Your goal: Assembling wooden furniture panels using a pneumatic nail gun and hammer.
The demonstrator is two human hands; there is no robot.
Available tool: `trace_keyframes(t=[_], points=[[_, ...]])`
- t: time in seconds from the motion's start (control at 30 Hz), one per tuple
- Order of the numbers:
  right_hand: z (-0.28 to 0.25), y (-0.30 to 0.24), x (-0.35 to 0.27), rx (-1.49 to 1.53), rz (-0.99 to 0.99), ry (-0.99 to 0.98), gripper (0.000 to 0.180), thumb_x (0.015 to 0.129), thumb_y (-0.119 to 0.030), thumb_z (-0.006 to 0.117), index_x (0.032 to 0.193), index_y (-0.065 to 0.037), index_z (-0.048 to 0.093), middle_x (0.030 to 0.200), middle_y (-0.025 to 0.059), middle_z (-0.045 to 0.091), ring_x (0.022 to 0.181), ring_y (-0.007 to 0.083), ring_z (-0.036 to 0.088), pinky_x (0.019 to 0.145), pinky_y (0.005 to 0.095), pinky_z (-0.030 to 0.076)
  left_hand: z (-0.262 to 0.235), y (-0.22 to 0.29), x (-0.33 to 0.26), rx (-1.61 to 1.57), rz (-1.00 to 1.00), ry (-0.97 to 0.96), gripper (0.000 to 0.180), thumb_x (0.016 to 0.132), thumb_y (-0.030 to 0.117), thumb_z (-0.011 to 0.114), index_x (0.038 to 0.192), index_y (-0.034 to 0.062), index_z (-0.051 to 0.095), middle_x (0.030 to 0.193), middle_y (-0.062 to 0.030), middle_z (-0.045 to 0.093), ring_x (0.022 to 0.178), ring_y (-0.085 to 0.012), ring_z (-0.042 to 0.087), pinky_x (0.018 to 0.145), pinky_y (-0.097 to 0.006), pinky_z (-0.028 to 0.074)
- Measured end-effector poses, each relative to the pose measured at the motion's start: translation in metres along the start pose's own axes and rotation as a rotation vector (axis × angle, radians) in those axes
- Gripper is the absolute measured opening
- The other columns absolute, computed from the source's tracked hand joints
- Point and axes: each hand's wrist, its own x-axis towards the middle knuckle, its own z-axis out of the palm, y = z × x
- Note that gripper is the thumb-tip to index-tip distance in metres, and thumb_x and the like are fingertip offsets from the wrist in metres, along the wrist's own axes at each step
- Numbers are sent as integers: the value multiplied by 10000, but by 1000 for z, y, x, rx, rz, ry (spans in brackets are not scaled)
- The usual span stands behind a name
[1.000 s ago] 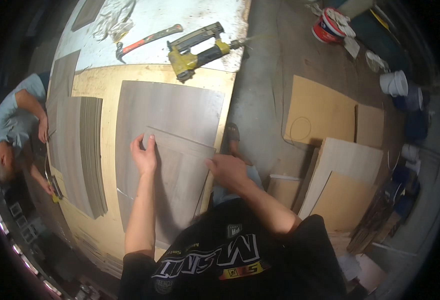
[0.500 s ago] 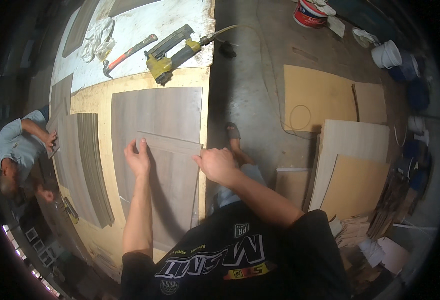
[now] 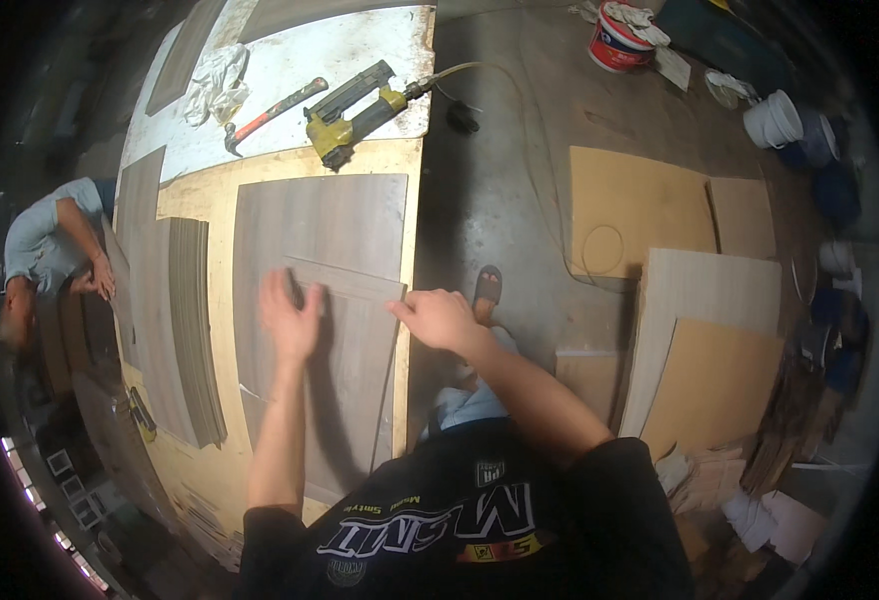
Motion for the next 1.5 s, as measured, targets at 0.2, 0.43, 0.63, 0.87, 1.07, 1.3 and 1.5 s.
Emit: trace_keyframes(t=[0.2, 0.43, 0.63, 0.87, 1.07, 1.3, 1.5], points=[[-47, 32, 21, 458, 133, 64, 474, 1017, -479, 575, 924, -30, 697, 758, 89, 690, 708, 197, 658, 679, 367, 518, 18, 94, -39, -47, 352, -227, 764, 793, 348, 809, 1426, 56, 494, 1521, -194, 422, 1463, -421, 331, 1210, -647, 164], [-123, 0, 96, 445, -53, 238, 272, 944, -284, 675, 961, -13, 689, 813, 147, 718, 720, 223, 680, 693, 351, 526, 48, 89, -30, -93, 309, -207, 617, 755, 260, 798, 1288, 90, 539, 1357, -135, 473, 1402, -418, 360, 1205, -681, 115], [-112, -22, 128, 483, -345, 80, 200, 901, -224, 686, 954, -32, 699, 841, 139, 741, 762, 281, 724, 717, 352, 551, 52, 87, -30, -65, 285, -243, 623, 719, 249, 789, 1271, 107, 537, 1327, -125, 470, 1366, -404, 383, 1205, -682, 104], [-61, 2, 50, 540, -10, -63, 210, 916, -252, 690, 942, -43, 700, 807, 130, 730, 711, 273, 713, 666, 358, 527, 53, 86, -30, -59, 302, -228, 615, 726, 300, 779, 1263, 117, 542, 1320, -120, 471, 1362, -391, 392, 1199, -685, 101], [-16, 8, 7, 509, 86, -13, 271, 937, -328, 697, 961, -58, 691, 848, 128, 743, 777, 289, 728, 686, 388, 538, 30, 90, -18, -39, 311, -310, 593, 754, 304, 762, 1282, 110, 573, 1327, -124, 493, 1368, -380, 406, 1195, -652, 137], [5, 2, 0, 337, 9, 128, 316, 982, -338, 628, 920, -28, 637, 804, 185, 703, 781, 410, 693, 713, 516, 531, 0, 68, 21, -48, 468, -471, 473, 894, 185, 727, 1341, 103, 594, 1321, -134, 534, 1298, -359, 492, 1163, -576, 307], [14, -2, -5, 231, -63, 231, 282, 996, -285, 594, 902, -19, 589, 765, 215, 674, 741, 448, 667, 692, 574, 506, 11, 51, 20, -57, 530, -452, 432, 919, 293, 734, 1286, 99, 613, 1230, -123, 533, 1222, -350, 505, 1197, -639, 236]])
